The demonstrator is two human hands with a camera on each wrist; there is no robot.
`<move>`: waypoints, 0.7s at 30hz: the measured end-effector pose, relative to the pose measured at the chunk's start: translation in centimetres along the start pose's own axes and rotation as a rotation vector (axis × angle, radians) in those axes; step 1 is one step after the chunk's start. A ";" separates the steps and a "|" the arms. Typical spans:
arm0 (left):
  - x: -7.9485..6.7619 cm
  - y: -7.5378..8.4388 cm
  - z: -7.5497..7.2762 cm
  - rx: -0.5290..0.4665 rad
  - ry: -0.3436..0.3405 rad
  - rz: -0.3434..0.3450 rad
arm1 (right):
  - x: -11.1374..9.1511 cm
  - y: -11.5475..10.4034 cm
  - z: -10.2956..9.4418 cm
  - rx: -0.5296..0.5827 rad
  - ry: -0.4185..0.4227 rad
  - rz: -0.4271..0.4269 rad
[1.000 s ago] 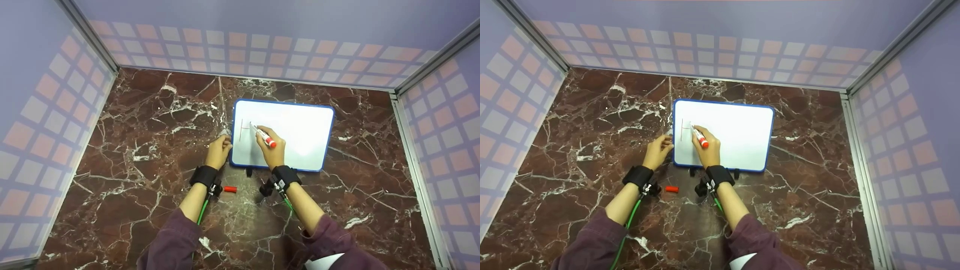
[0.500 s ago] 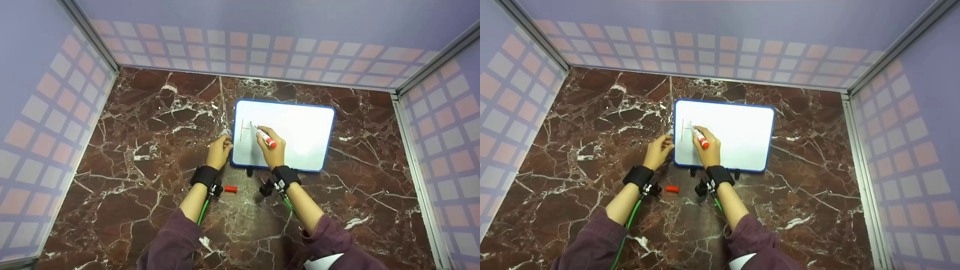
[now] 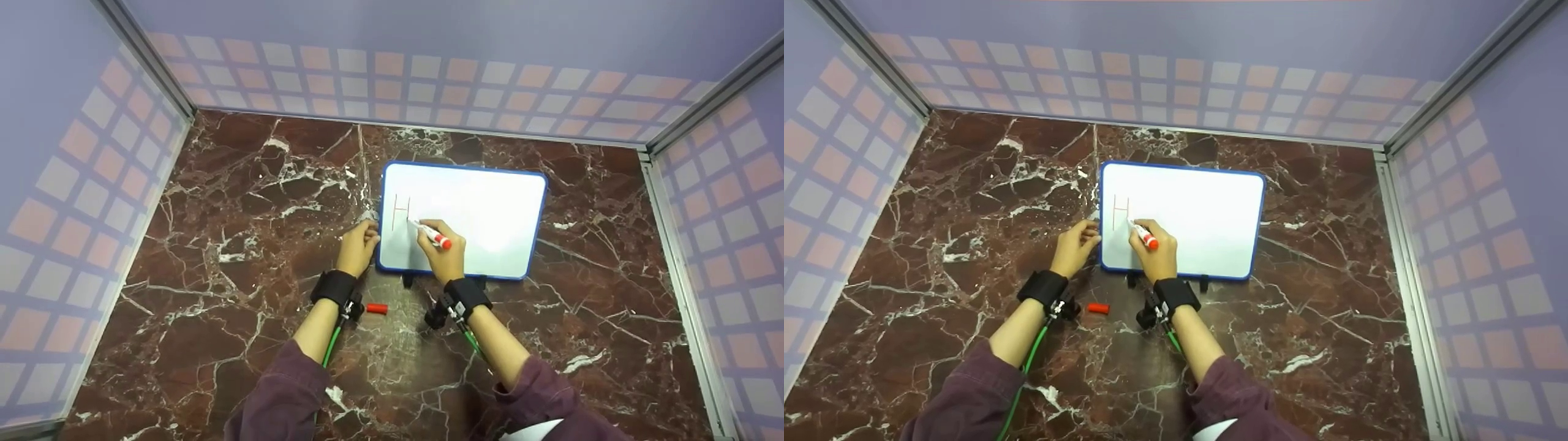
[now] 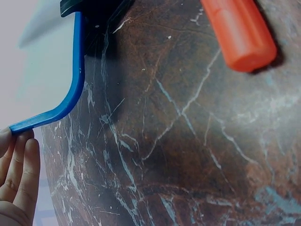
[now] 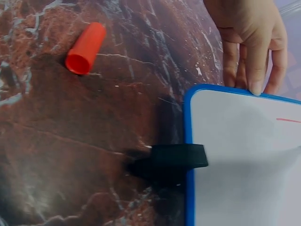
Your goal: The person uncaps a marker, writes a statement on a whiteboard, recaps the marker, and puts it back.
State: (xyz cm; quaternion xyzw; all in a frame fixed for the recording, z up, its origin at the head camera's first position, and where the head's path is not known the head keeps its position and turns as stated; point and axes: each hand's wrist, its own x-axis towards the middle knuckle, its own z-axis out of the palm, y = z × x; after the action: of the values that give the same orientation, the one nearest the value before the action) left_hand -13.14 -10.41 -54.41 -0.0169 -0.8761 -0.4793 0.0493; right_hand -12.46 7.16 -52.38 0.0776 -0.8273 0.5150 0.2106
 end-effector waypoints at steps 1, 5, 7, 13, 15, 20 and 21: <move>0.0 0.0 0.0 0.000 0.001 0.005 | -0.1 0.0 0.0 0.000 -0.003 0.004; 0.0 -0.1 0.1 0.000 0.005 0.017 | -0.6 -0.5 -0.2 -0.002 -0.020 0.027; 0.0 -0.1 0.0 -0.002 0.001 0.015 | -0.7 -1.3 -0.4 0.003 -0.027 0.031; 0.0 0.0 0.0 -0.020 -0.007 -0.003 | -1.0 -1.9 -0.6 0.001 -0.027 0.016; 0.0 0.0 0.0 -0.023 -0.004 -0.004 | -1.1 -1.0 -0.4 -0.002 -0.022 -0.003; 0.0 0.0 0.0 -0.024 -0.005 -0.003 | -1.3 0.3 0.0 -0.004 -0.017 0.000; 0.0 0.0 0.0 -0.023 -0.006 -0.004 | -1.3 0.1 0.0 -0.004 -0.014 0.012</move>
State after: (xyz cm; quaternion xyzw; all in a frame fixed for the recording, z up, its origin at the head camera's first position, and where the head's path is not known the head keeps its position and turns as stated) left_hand -13.13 -10.46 -54.40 -0.0174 -0.8706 -0.4895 0.0453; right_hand -11.35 7.12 -52.96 0.0756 -0.8301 0.5142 0.2019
